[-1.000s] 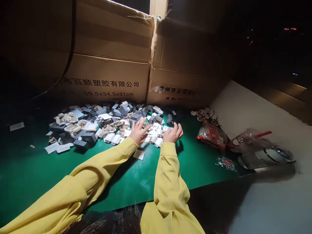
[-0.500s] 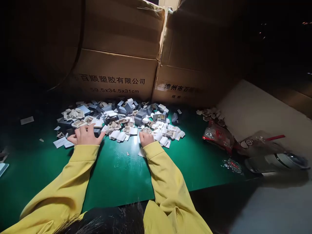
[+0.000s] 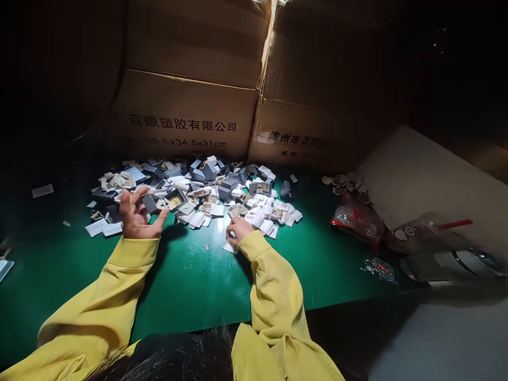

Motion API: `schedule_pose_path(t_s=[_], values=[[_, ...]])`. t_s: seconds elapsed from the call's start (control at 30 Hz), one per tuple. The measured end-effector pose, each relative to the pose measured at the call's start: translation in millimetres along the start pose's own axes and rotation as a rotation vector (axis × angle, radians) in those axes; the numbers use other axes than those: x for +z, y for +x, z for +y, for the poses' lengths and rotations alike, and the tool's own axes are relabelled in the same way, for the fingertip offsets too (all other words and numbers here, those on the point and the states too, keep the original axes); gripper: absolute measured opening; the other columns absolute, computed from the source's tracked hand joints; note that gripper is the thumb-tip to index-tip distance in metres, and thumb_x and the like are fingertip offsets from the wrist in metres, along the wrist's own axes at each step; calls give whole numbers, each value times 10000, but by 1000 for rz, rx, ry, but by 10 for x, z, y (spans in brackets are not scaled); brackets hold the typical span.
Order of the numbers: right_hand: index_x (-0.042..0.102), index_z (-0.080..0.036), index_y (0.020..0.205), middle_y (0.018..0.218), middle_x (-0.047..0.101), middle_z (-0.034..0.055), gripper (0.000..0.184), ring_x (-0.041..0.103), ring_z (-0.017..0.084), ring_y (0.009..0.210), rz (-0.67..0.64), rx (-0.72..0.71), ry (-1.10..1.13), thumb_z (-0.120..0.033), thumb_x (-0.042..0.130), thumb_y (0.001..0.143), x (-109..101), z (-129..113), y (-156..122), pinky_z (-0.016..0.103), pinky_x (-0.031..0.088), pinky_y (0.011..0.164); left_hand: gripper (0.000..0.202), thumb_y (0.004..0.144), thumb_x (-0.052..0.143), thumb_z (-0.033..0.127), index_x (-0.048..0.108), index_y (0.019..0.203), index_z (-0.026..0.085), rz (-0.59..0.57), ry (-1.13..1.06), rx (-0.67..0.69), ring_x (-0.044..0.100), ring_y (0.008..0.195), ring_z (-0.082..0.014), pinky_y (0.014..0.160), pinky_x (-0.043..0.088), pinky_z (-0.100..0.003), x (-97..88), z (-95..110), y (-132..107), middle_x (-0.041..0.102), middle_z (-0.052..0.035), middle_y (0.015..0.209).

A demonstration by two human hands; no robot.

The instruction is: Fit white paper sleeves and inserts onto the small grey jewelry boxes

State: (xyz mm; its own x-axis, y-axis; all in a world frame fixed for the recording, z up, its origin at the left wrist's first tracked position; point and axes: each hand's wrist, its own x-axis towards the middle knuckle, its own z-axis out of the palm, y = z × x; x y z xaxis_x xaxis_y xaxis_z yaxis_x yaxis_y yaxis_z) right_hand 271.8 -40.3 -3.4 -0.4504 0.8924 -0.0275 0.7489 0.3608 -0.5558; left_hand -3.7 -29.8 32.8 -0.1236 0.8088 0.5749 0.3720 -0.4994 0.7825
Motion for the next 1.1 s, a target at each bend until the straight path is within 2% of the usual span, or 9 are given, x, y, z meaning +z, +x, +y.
schedule_pose_path(t_s=[0.07, 0.13, 0.2, 0.3, 0.4, 0.6, 0.7, 0.93, 1.1], values=[[619, -193, 607, 752, 587, -2, 178, 526, 137, 724, 30, 33, 42, -51, 723, 628, 11, -6, 34, 257, 440, 705, 1102, 773, 752, 378, -42, 1525, 242, -4, -160, -60, 498, 1307, -283, 1049, 443, -447, 102, 40, -32, 314, -229, 1533], [600, -199, 651, 694, 571, -17, 132, 502, 127, 653, 108, 101, 54, -92, 660, 698, 5, -10, 52, 245, 424, 648, 1128, 738, 771, 417, -25, 1528, 291, -56, -353, -192, 523, 1291, -294, 1027, 462, -444, 260, 52, -75, 331, -217, 1536], [584, -207, 697, 679, 574, -15, 88, 500, 134, 628, 288, 198, 82, -154, 582, 767, -22, -8, 50, 256, 423, 633, 950, 765, 726, 441, 156, 1510, 291, -169, -615, -420, 533, 1284, -295, 997, 486, -440, 459, 31, -128, 400, -183, 1512], [571, -211, 728, 686, 596, -10, 70, 520, 136, 615, 619, 310, 266, -256, 551, 778, -78, 2, 33, 273, 452, 650, 462, 919, 492, 419, 487, 1318, 187, -291, -910, -842, 592, 1207, -237, 907, 547, -359, 762, -15, -187, 579, -146, 1355], [598, -201, 804, 701, 611, 2, 186, 527, 136, 596, 768, 356, 517, -374, 558, 747, -111, 23, 34, 276, 469, 597, 387, 992, 335, 376, 586, 1164, 136, -366, -993, -1056, 672, 1052, -203, 801, 581, -305, 966, -26, -160, 692, -131, 1145], [566, -216, 814, 651, 591, 0, 312, 531, 137, 535, 856, 355, 767, -509, 590, 712, -126, 41, 58, 283, 463, 502, 464, 928, 537, 360, 483, 1367, 219, -738, -1095, -1003, 699, 992, -260, 795, 600, -454, 1004, -45, 30, 685, -122, 1183], [524, -237, 816, 643, 586, -13, 322, 551, 140, 510, 870, 297, 838, -537, 593, 719, -133, 5, 59, 291, 482, 477, 522, 910, 565, 344, 443, 1403, 223, -839, -1091, -1033, 705, 986, -279, 801, 592, -485, 989, -113, 18, 697, -139, 1143], [488, -244, 796, 659, 605, -25, 281, 616, 150, 552, 654, 214, 859, -486, 619, 741, -82, -96, 36, 300, 529, 550, 359, 941, 500, 306, 565, 1239, 116, -746, -1056, -1102, 693, 995, -310, 792, 579, -452, 1113, -198, -116, 720, -160, 1027], [493, -233, 798, 692, 596, -26, 138, 573, 123, 549, 487, 146, 701, -365, 534, 790, -71, -128, -8, 258, 478, 556, 303, 931, 526, 302, 626, 1149, 118, -762, -1057, -1133, 709, 825, -238, 708, 595, -369, 1119, -175, -117, 736, -124, 965]])
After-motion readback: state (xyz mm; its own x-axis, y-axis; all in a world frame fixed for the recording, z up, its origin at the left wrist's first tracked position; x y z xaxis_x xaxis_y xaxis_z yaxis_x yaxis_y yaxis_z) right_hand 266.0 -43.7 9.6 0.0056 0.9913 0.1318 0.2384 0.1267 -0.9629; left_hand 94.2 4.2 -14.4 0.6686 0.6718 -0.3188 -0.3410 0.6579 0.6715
